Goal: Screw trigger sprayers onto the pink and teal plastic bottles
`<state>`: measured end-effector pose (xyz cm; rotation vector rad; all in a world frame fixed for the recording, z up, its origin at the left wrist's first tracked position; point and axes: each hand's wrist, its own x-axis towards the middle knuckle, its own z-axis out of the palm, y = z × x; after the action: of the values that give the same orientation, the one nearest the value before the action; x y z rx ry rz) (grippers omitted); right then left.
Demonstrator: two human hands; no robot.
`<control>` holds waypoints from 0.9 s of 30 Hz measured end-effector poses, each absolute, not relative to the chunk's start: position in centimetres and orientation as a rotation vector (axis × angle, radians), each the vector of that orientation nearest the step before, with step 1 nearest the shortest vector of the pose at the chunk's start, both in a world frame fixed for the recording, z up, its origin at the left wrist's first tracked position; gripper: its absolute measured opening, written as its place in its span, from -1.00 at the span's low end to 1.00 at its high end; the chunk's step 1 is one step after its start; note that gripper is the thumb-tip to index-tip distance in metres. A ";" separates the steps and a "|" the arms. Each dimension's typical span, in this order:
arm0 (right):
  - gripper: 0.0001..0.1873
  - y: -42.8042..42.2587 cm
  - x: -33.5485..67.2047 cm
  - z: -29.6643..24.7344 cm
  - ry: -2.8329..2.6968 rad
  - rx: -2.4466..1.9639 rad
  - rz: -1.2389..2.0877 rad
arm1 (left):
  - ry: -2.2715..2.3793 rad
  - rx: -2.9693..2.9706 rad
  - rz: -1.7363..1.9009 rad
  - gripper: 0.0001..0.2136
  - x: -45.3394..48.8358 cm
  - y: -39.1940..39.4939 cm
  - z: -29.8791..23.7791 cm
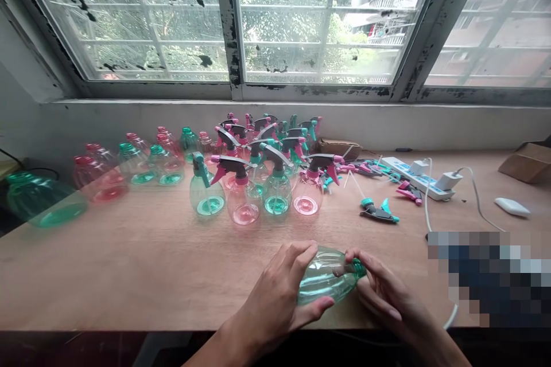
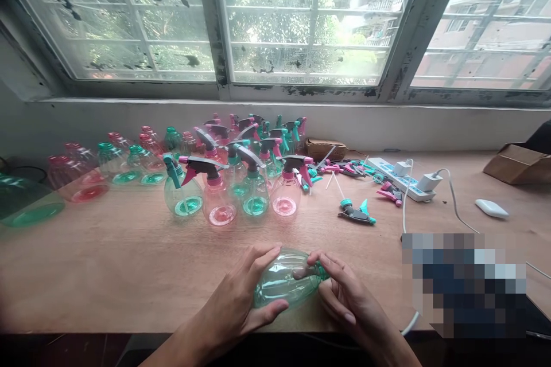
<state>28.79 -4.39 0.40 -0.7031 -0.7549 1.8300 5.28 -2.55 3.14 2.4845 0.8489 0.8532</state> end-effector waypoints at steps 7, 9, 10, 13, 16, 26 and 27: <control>-0.76 -4.7 28.9 0.6 -0.841 -0.697 1.837 | 0.860 2.381 0.872 -0.62 4.9 -2.8 4.0; -0.76 -4.8 28.7 0.7 -0.907 -0.696 1.817 | 0.884 2.342 0.891 -0.65 4.8 -2.9 4.2; -0.75 -4.8 28.6 0.6 -0.938 -0.696 1.803 | 0.889 2.329 0.903 -0.66 4.7 -2.9 4.2; -0.74 -4.9 28.5 0.4 -0.993 -0.750 1.735 | 0.884 2.324 0.916 -0.65 4.3 -2.7 4.0; -0.69 -5.1 29.3 0.2 -1.010 -0.937 1.621 | 0.912 2.334 0.912 -0.63 3.6 -2.3 3.9; -0.43 0.9 36.6 0.9 -1.803 -1.781 -0.022 | 1.134 2.272 0.871 -0.60 0.9 -2.3 4.1; -0.43 1.9 37.0 0.6 -1.855 -1.824 -0.069 | 1.139 2.269 0.867 -0.60 0.8 -2.4 4.0</control>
<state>37.00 1.90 0.59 -1.8238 -1.8551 -0.0685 0.84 -2.40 4.04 2.2687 1.1390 0.8674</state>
